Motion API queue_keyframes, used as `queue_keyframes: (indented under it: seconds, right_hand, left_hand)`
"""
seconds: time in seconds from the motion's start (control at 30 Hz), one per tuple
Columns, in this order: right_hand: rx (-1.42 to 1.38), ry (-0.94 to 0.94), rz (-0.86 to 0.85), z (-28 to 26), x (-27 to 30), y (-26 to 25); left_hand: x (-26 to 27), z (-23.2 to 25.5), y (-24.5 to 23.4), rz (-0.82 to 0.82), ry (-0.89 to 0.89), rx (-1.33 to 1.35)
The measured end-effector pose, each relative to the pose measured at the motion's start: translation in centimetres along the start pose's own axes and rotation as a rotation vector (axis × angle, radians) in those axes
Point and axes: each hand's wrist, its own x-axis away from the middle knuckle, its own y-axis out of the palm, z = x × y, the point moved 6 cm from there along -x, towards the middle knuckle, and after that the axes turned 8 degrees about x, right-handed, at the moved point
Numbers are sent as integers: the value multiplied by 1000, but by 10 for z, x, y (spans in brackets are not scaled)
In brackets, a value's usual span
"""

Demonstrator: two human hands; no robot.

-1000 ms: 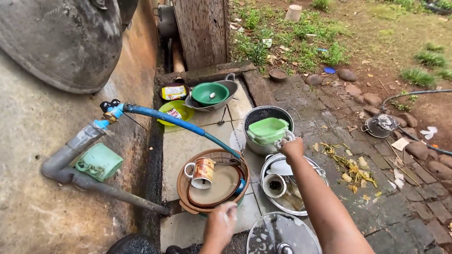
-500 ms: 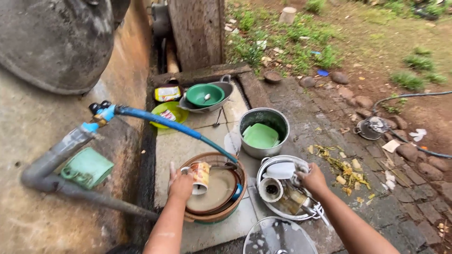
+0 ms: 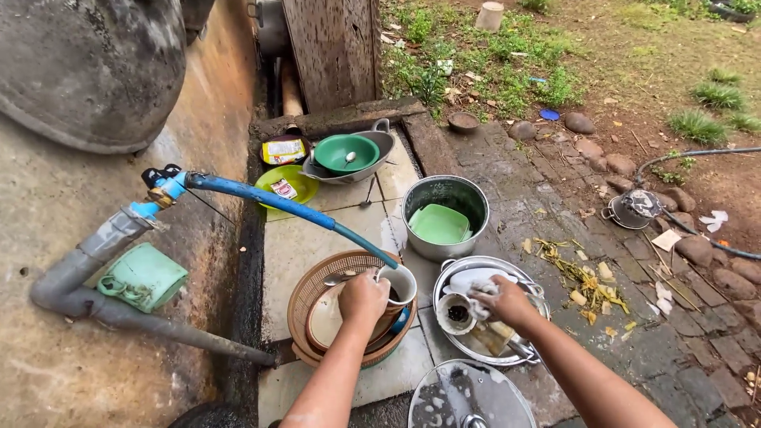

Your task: Washing a large metal pot, a green plastic container, and a ceramic mug using a cloth and a water hose in an outdoor setting.

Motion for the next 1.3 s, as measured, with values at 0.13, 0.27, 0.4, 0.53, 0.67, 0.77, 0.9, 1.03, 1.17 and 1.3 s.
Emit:
queue_keyframes:
  seconds: [0.13,0.27,0.4,0.53,0.67,0.77,0.9,1.03,1.17,1.3]
  right_hand:
    - [26,-95,-109,-18,20,14]
    - [87,-167,-166,-24,24,16]
    - [135,-178,-207,0,0,31]
    - [181,-225,-242,-27,32,23]
    - [159,-276,-223,-4,2,34]
    - [183,-284,-239,-8,14,29]
    - [208,-282,-244,-13,25,27]
    - [234,-295,-253,-36,48,16]
    - [263,-313,-215,-4,5,27]
    - [309,-323,-230,-20,36,25]
  left_hand:
    - [-12,-17,15,-9,-82,40]
    - [-15,-23,32,109,38,83]
    - [11,-14,30,94,13,221]
    - [10,-21,45,98,-101,501]
    - [24,-19,45,145,-287,859]
    - [36,-16,35,166,-284,942]
    - [17,-39,58,256,-285,1091]
    - [26,-10,28,215,-135,744]
    - [17,-7,25,239,10,462]
    - [9,-38,55,250,-286,977]
